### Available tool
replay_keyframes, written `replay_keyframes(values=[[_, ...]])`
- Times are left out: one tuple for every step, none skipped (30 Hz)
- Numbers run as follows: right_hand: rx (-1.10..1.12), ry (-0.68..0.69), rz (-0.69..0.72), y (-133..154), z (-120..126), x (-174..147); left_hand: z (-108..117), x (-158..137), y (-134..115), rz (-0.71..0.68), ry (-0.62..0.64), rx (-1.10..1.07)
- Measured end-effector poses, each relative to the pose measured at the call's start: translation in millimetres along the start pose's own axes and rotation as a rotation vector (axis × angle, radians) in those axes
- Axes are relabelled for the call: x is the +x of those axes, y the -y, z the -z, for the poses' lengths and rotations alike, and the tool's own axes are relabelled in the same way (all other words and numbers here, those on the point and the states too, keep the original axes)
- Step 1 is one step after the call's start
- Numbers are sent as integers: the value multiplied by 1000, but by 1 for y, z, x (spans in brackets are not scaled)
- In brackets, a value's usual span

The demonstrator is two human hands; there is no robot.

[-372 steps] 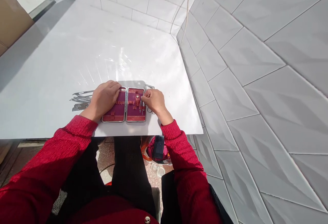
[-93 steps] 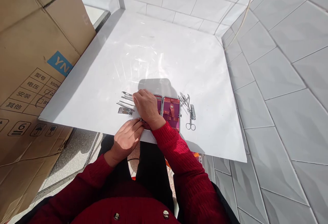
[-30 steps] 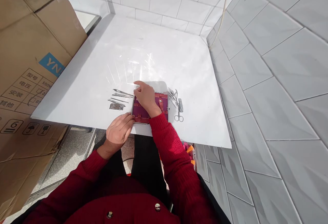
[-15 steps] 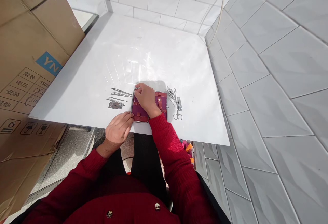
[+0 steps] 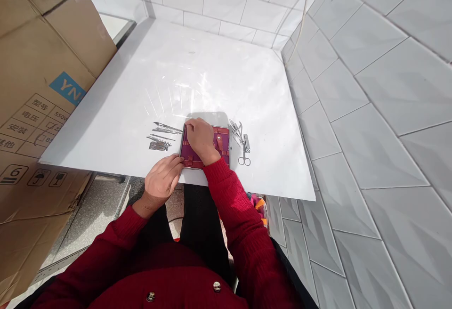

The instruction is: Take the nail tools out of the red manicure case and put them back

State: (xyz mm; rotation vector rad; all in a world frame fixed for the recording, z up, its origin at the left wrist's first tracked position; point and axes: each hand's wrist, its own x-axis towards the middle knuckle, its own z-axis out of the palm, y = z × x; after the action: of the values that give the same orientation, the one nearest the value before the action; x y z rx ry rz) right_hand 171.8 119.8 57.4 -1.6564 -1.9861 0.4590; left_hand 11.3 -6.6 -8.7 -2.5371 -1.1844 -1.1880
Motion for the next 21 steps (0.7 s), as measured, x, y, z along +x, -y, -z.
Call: replay_keyframes(values=[[-11,2,3,0,0,-1,0,0,0,4,4,0],[-21,4,6,0,-1,-2,0,0,0,8,8,2],[-32,8,9,0,-1,-3,0,0,0,11,12,3],[-44,13,12,0,-1,-4,0,-1,0,14,14,4],[-58,19,13,1,-1,-5,0,-1,0,15,15,5],[-74,24,14,2,0,-6,0,-1,0,15,16,6],[-91,29,13,3,0,-7,0,-1,0,15,16,6],[-109,35,12,5,1,-9,0,-1,0,15,16,5],[-129,39,9,7,1,-10,0,-1,0,14,18,3],[-151,44,6,8,2,-11,0,-1,0,15,18,1],[-174,50,3,10,2,-12,0,-1,0,13,18,0],[-195,54,3,11,3,-13,0,-1,0,9,18,-1],[-212,58,3,12,3,-13,0,-1,0,4,18,0],[-225,59,6,13,3,-14,0,-1,0,0,17,1],[-232,58,8,13,3,-14,0,-2,0,-3,17,4],[-236,55,8,13,2,-15,0,-2,1,-4,18,7],[-235,49,8,13,1,-15,-1,-2,1,-3,19,11],[-232,42,6,12,0,-15,-1,-2,1,-2,19,16],[-226,32,5,11,0,-16,-1,-2,1,-1,20,20],[-218,18,4,10,-1,-16,-1,-2,1,-1,21,23],[-209,2,6,10,-2,-17,-1,-2,0,-2,21,24]])
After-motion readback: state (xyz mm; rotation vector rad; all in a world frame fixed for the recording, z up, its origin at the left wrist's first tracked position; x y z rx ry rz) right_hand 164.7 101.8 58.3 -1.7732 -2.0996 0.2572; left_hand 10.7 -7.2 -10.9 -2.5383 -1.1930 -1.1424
